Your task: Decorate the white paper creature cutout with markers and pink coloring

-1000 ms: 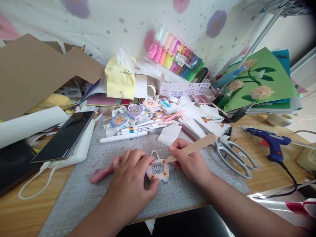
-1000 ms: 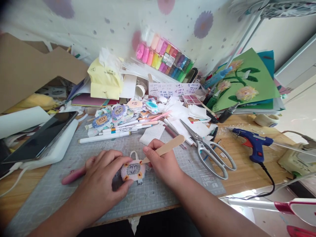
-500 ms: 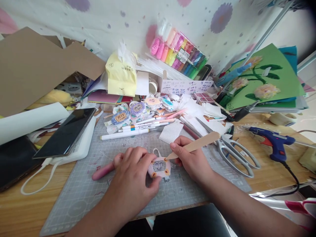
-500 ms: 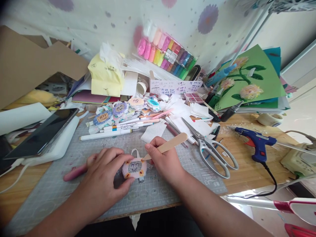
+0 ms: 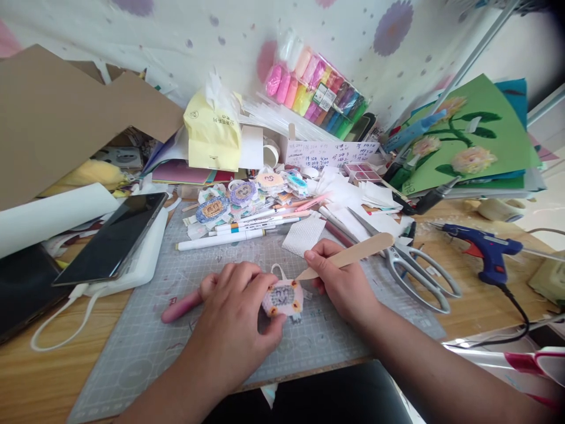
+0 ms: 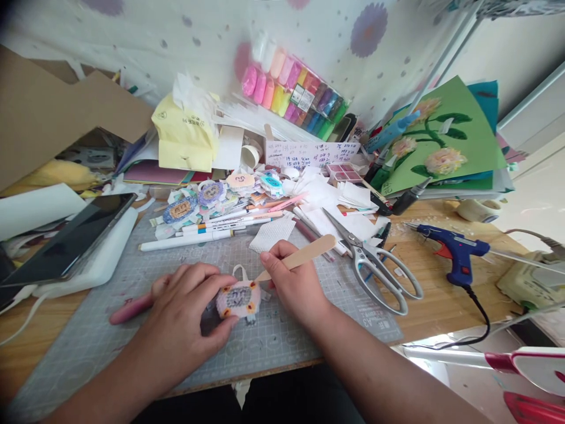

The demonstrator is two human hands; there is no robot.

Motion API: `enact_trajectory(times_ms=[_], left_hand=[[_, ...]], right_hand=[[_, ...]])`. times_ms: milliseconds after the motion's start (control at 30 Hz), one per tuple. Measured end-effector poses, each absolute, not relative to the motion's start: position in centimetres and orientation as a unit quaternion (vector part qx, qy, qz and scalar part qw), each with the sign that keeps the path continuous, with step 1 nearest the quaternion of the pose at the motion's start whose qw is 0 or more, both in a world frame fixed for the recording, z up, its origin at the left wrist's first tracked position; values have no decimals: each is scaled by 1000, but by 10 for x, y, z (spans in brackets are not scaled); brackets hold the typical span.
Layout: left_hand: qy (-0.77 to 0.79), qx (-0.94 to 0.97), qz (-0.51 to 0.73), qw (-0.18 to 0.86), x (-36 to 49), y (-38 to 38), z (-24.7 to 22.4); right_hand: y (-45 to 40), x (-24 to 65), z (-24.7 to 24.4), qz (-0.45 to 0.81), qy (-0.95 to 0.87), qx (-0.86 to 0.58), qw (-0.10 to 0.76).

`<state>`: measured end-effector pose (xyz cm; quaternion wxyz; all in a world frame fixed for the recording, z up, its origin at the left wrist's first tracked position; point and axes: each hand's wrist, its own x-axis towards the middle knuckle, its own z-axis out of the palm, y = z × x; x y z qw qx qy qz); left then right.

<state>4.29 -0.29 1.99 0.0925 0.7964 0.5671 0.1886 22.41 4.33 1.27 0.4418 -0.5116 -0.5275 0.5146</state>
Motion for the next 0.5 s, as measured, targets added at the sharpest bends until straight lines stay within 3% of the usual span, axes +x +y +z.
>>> enact_trajectory(times_ms=[500], left_hand=[[565,797,193,92,43,-3,19]], right_hand=[[44,224,12,521,-525,-510,440]])
